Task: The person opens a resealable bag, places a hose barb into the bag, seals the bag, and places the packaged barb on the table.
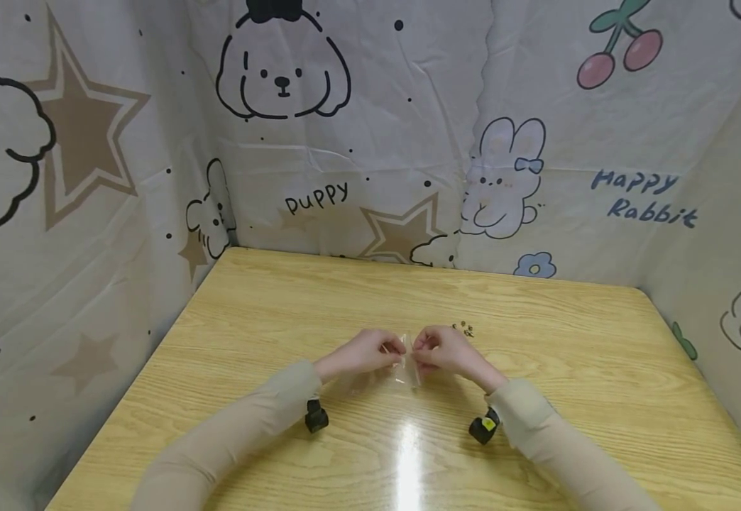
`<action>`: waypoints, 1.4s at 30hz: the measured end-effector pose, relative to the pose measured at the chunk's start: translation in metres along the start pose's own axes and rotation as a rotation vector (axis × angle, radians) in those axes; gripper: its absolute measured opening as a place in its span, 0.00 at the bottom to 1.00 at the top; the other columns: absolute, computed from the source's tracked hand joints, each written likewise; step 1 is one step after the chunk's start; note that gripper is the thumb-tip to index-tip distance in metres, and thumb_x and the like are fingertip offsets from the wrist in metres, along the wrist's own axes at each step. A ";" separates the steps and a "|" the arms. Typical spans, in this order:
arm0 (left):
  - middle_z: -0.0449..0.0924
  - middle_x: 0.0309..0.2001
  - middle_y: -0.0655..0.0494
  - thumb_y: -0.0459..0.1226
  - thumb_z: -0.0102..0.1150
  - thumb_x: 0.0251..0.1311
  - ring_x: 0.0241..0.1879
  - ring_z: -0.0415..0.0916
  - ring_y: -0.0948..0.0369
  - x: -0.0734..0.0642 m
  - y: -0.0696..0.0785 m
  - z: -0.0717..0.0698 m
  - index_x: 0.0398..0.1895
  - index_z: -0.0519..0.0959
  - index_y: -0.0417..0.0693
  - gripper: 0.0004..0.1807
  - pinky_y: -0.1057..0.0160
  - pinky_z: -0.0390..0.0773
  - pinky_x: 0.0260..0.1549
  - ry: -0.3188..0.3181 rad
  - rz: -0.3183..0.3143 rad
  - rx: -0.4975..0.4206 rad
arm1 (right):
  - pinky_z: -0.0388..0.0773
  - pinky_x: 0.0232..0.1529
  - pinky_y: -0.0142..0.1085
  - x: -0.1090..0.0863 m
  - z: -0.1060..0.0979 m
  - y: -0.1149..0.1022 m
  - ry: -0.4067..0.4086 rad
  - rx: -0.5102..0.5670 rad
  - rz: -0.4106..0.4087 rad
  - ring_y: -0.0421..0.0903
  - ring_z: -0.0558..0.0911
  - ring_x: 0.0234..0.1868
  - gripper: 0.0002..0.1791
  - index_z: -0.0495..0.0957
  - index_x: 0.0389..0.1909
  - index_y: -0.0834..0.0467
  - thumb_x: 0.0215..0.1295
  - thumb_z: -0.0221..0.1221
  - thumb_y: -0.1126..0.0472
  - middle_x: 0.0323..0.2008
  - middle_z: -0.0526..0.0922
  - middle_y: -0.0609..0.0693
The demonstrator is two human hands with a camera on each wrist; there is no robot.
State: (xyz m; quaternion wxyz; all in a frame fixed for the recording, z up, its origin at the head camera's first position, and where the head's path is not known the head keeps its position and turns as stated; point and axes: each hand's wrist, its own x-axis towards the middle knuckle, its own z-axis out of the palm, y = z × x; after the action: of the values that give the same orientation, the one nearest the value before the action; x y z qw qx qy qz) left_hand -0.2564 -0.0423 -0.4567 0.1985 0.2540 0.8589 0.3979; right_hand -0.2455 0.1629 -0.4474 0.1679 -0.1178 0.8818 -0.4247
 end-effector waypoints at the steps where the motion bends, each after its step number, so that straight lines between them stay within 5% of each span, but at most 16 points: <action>1: 0.85 0.44 0.48 0.32 0.58 0.67 0.43 0.82 0.59 0.001 0.000 0.000 0.48 0.82 0.39 0.10 0.65 0.82 0.43 0.001 -0.009 -0.012 | 0.86 0.35 0.38 0.000 0.000 -0.001 -0.003 0.003 -0.002 0.43 0.85 0.29 0.06 0.80 0.39 0.64 0.66 0.62 0.64 0.34 0.85 0.55; 12: 0.85 0.41 0.48 0.34 0.61 0.66 0.40 0.83 0.59 0.005 0.000 -0.002 0.43 0.83 0.39 0.08 0.66 0.82 0.40 0.010 -0.100 -0.144 | 0.86 0.35 0.37 0.001 0.001 0.000 -0.043 0.001 0.007 0.42 0.85 0.30 0.06 0.83 0.40 0.61 0.67 0.61 0.63 0.34 0.86 0.54; 20: 0.83 0.40 0.46 0.31 0.61 0.65 0.37 0.83 0.60 0.005 -0.004 0.002 0.45 0.81 0.34 0.09 0.65 0.85 0.41 -0.003 -0.161 -0.294 | 0.86 0.38 0.36 0.002 0.006 0.005 -0.095 0.097 0.041 0.45 0.88 0.33 0.09 0.83 0.41 0.67 0.67 0.61 0.64 0.37 0.88 0.58; 32: 0.82 0.37 0.50 0.34 0.63 0.63 0.36 0.80 0.61 0.004 -0.006 0.001 0.41 0.81 0.39 0.07 0.67 0.82 0.40 0.067 -0.153 -0.279 | 0.86 0.40 0.37 0.002 0.002 0.000 -0.065 0.112 0.028 0.43 0.88 0.33 0.10 0.84 0.42 0.67 0.68 0.61 0.63 0.39 0.89 0.60; 42: 0.82 0.37 0.50 0.32 0.62 0.65 0.36 0.82 0.60 0.001 -0.002 0.005 0.44 0.80 0.36 0.09 0.64 0.85 0.40 0.089 -0.181 -0.395 | 0.87 0.43 0.40 0.000 0.005 -0.001 -0.091 0.227 0.048 0.45 0.89 0.34 0.11 0.82 0.46 0.71 0.70 0.57 0.67 0.40 0.88 0.64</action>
State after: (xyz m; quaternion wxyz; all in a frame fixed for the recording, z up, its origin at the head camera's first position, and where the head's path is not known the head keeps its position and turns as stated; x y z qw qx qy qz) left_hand -0.2552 -0.0395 -0.4618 0.2411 0.1141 0.7916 0.5497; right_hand -0.2429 0.1588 -0.4499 0.2299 -0.0962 0.8221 -0.5118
